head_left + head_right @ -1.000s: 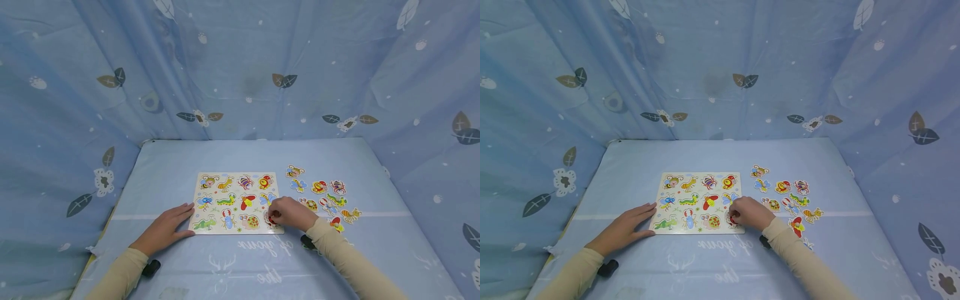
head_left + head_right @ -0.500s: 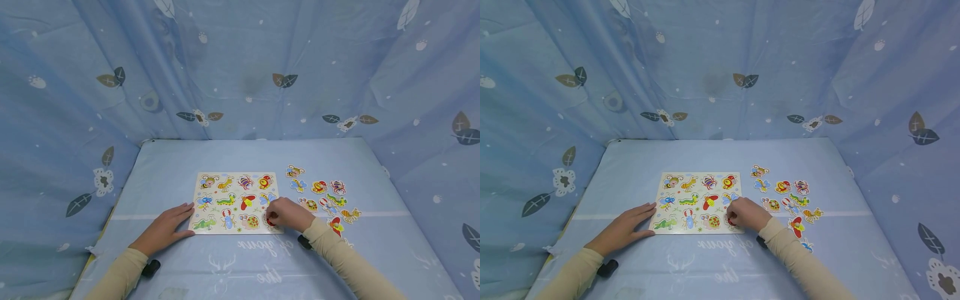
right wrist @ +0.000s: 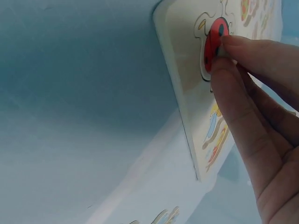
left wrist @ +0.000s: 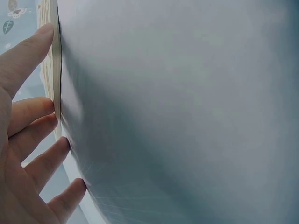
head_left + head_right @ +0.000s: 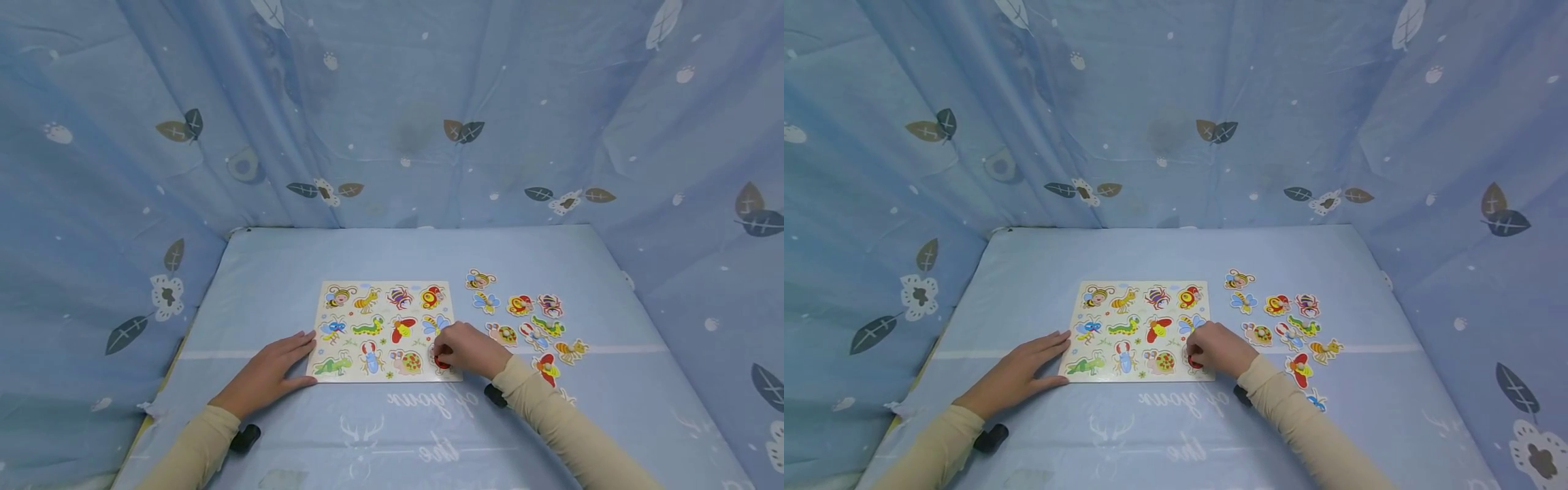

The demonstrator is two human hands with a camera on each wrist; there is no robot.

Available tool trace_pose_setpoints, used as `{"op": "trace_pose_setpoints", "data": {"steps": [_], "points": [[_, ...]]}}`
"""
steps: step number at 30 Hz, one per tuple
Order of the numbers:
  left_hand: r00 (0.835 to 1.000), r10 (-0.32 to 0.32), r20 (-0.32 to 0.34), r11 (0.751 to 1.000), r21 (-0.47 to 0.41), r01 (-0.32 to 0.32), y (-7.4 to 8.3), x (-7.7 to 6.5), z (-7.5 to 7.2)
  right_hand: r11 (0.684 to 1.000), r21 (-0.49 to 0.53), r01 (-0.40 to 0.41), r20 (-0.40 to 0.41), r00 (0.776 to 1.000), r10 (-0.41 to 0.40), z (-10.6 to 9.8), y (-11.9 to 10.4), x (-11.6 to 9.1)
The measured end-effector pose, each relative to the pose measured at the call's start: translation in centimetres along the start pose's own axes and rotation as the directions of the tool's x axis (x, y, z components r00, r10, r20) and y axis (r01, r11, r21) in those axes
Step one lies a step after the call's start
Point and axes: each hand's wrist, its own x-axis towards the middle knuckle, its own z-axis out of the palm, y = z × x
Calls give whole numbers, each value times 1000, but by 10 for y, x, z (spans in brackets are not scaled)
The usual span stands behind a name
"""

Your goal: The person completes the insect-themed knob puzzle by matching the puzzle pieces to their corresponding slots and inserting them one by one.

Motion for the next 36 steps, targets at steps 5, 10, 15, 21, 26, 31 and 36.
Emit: {"op": "trace_pose_setpoints", "data": {"steps": [5,10,15,21,26,31,36], "points": [[1000,-3,6,1000,-11,3,1,0,-2,1000,-4,7,-11,1000,-7,0,-1,-1],[1000,-11,14,1000,-4,11,1,1,-1,1000,4,2,-10,1000,-2,0,-1,-2],[1000,-10,17,1000,-1,10,1,2,-2,1000,10,28,17,999,-28,-3,1,1],[1000,-5,17,1000,-6,5,3,2,-3,1000,14,11,79,997,-12,-20,9,7],[1000,-4,12,1000,-8,4,4,1,-5,994,-10,-110,84,990,110,-48,28,11],[1000,-2,9,1000,-8,2,5,1,-6,972,-85,-219,61,973,224,-69,59,12],[1000,0,14,1000,-11,0,5,0,-5,947,-108,-303,70,948,312,-82,82,11]]}}
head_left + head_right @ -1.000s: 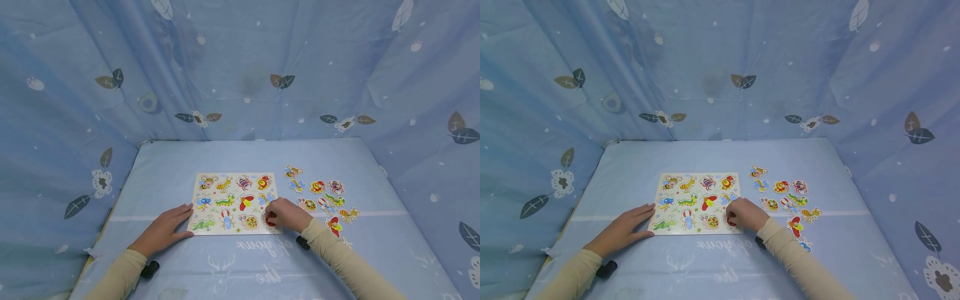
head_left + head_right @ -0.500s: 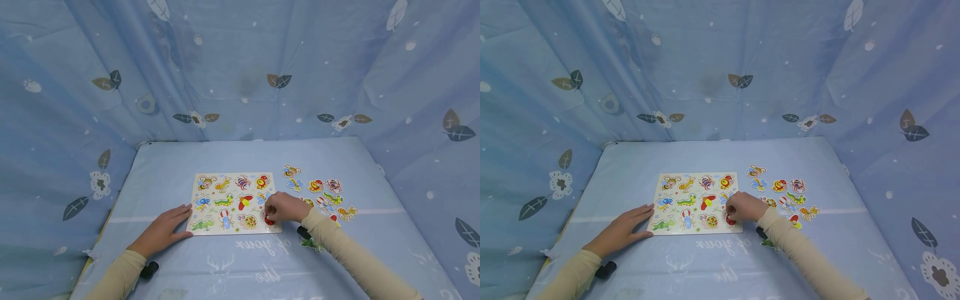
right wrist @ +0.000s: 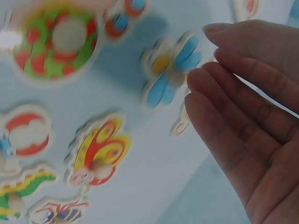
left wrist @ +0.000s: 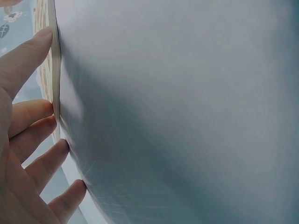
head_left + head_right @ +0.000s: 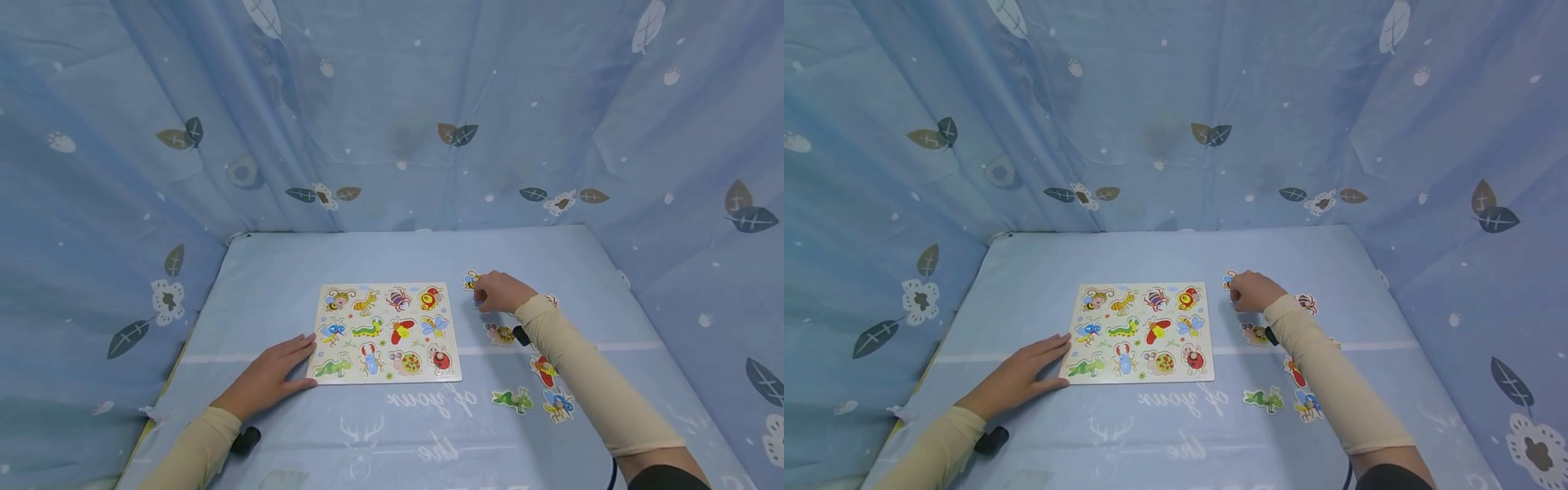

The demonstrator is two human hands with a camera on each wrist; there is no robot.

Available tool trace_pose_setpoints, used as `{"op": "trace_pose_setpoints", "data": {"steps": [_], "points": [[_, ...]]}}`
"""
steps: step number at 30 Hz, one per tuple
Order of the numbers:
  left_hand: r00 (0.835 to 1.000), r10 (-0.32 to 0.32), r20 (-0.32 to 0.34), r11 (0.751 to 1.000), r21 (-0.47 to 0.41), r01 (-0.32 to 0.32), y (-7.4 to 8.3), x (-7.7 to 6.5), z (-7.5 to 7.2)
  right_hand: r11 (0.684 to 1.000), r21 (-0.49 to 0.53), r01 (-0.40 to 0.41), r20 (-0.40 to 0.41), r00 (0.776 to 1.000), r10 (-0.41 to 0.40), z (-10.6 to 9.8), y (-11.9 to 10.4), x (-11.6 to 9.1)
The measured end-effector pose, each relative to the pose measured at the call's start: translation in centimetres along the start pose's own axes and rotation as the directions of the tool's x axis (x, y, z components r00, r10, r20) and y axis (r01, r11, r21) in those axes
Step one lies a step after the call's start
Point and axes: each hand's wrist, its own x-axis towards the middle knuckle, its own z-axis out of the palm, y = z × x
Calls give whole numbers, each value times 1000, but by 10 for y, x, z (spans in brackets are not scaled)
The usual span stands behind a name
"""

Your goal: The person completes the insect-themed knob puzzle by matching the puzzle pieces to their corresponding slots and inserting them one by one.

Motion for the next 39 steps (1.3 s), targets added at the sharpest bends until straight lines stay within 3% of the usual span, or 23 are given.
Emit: {"op": "trace_pose_setpoints", "data": {"steps": [6,23,27,39], "points": [[1000,-4,7,1000,7,4,-1,-1,2,997,5,-75,32,997,75,-4,11,4],[1000,-14,17,1000,7,14,0,-1,4,997,34,-66,61,996,64,2,23,20],[1000,-7,15,1000,4,7,-1,-1,4,999,21,-50,48,998,49,2,14,18],[1000,-9,18,1000,9,9,1,-1,0,991,-17,130,23,991,-130,13,-45,26]]}}
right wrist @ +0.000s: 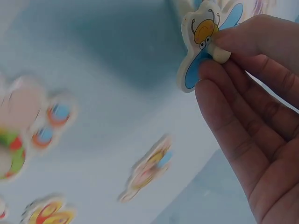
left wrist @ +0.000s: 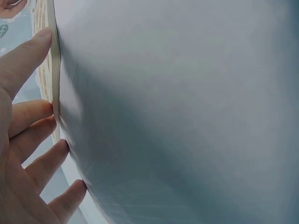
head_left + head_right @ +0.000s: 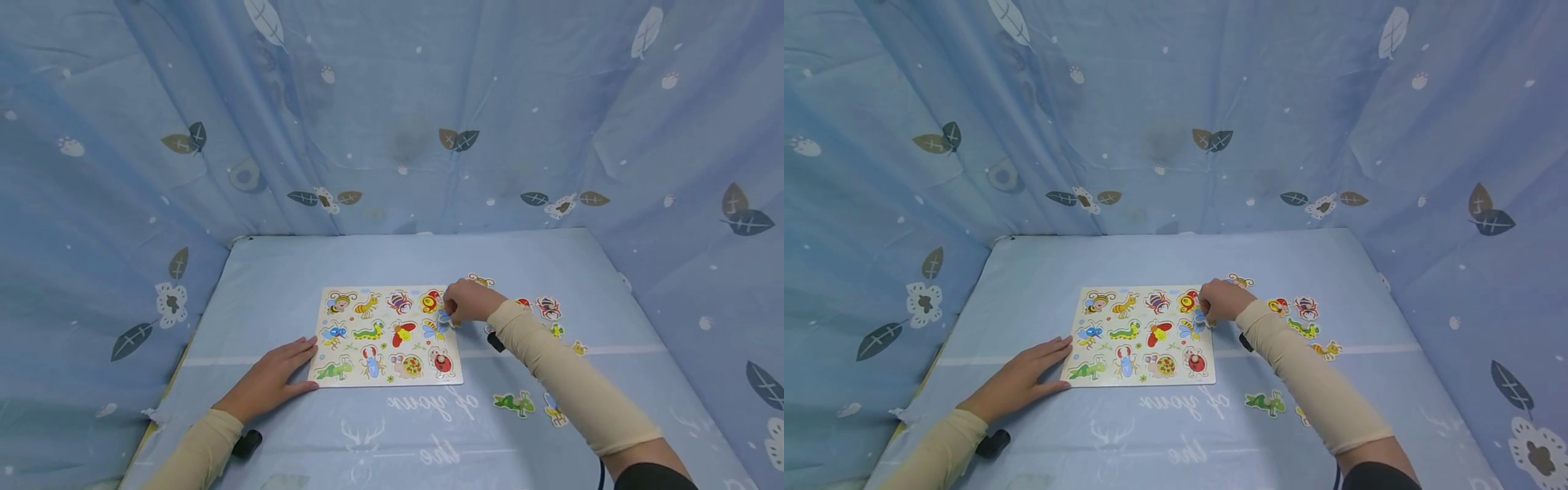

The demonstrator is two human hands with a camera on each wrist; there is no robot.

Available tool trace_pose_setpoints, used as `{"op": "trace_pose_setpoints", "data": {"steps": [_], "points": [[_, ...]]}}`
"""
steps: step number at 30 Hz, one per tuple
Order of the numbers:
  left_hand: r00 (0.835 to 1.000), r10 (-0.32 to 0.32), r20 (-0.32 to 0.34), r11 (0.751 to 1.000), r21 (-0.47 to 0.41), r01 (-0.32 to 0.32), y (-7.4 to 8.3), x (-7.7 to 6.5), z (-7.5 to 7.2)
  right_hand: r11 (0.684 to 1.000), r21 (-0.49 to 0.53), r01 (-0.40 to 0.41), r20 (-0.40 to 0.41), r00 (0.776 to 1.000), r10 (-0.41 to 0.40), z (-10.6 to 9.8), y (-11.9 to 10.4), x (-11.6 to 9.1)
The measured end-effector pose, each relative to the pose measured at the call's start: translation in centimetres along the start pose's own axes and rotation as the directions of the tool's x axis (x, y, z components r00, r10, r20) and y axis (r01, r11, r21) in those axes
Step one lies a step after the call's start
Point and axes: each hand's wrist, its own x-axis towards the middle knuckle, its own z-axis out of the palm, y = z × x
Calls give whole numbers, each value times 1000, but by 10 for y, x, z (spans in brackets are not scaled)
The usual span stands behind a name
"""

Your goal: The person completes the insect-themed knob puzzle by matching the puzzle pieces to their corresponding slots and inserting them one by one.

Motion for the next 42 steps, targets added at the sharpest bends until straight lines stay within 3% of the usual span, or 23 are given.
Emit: {"op": "trace_pose_setpoints", "data": {"steps": [8,23,42], "points": [[1000,-8,-4,1000,0,8,0,0,1,997,-17,75,23,997,-75,12,-25,7],[1000,-16,-6,1000,4,16,1,0,-1,992,-77,98,27,995,-96,24,-35,8],[1000,2,-27,1000,3,-2,-3,0,5,995,-92,37,46,998,-33,23,-41,12]]}}
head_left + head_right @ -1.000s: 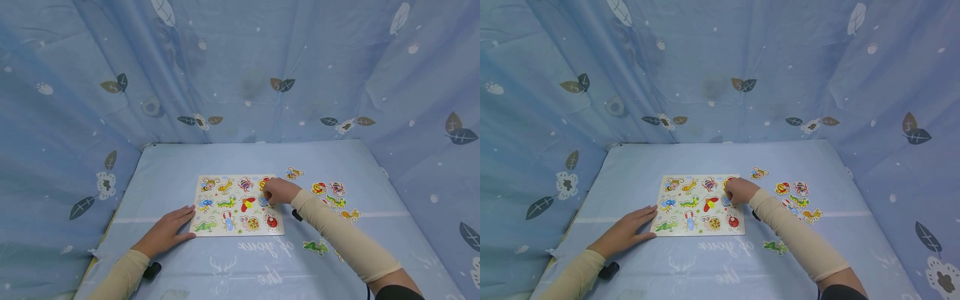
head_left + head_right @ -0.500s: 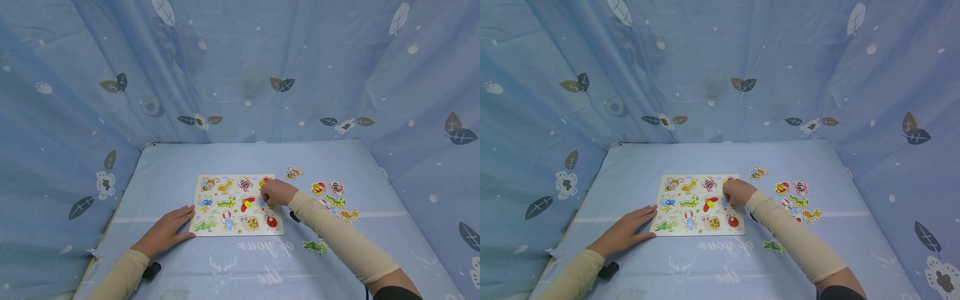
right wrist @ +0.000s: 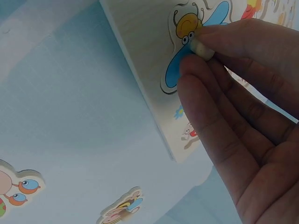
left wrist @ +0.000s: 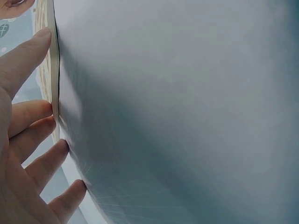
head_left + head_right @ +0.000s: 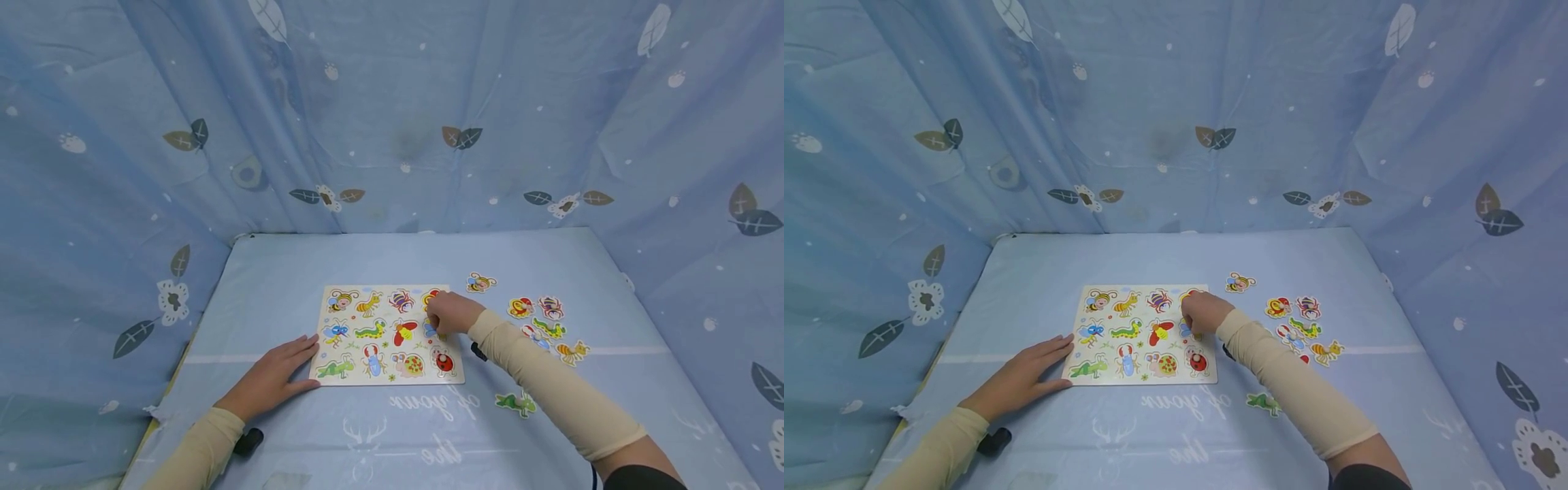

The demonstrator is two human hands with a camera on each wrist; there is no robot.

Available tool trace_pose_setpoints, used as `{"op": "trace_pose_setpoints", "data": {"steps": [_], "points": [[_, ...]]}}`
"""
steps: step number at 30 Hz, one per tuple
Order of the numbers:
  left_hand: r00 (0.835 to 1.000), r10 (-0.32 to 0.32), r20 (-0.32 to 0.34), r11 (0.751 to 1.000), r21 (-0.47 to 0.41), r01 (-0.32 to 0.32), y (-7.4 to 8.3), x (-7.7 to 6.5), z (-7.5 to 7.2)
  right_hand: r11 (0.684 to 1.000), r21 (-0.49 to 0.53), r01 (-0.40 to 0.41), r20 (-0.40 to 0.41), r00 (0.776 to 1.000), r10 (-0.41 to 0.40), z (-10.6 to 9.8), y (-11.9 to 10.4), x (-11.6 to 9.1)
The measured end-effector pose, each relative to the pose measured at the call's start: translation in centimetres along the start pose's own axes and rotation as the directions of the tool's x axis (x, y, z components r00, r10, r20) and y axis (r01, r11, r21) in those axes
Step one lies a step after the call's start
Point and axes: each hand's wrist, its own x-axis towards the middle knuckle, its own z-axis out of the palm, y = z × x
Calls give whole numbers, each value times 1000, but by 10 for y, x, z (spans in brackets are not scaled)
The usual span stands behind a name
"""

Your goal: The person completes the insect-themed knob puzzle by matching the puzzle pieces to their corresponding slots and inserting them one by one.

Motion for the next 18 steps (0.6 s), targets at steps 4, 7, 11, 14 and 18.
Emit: {"op": "trace_pose_setpoints", "data": {"steps": [4,7,11,14,18], "points": [[1000,-7,3,1000,1,7,0,0,-1,999,34,-9,4,1000,9,-2,0,-1],[1000,-3,7,1000,-4,3,0,0,-2,998,57,8,-5,1000,-7,-2,1,-3],[1000,6,13,1000,-15,-6,0,0,-3,997,66,44,-11,999,-43,-2,3,-4],[1000,7,16,1000,-17,-7,1,0,-3,996,75,48,0,999,-48,-3,4,-4],[1000,5,16,1000,-13,-5,1,0,-2,996,88,17,28,999,-20,-4,8,-4]]}}
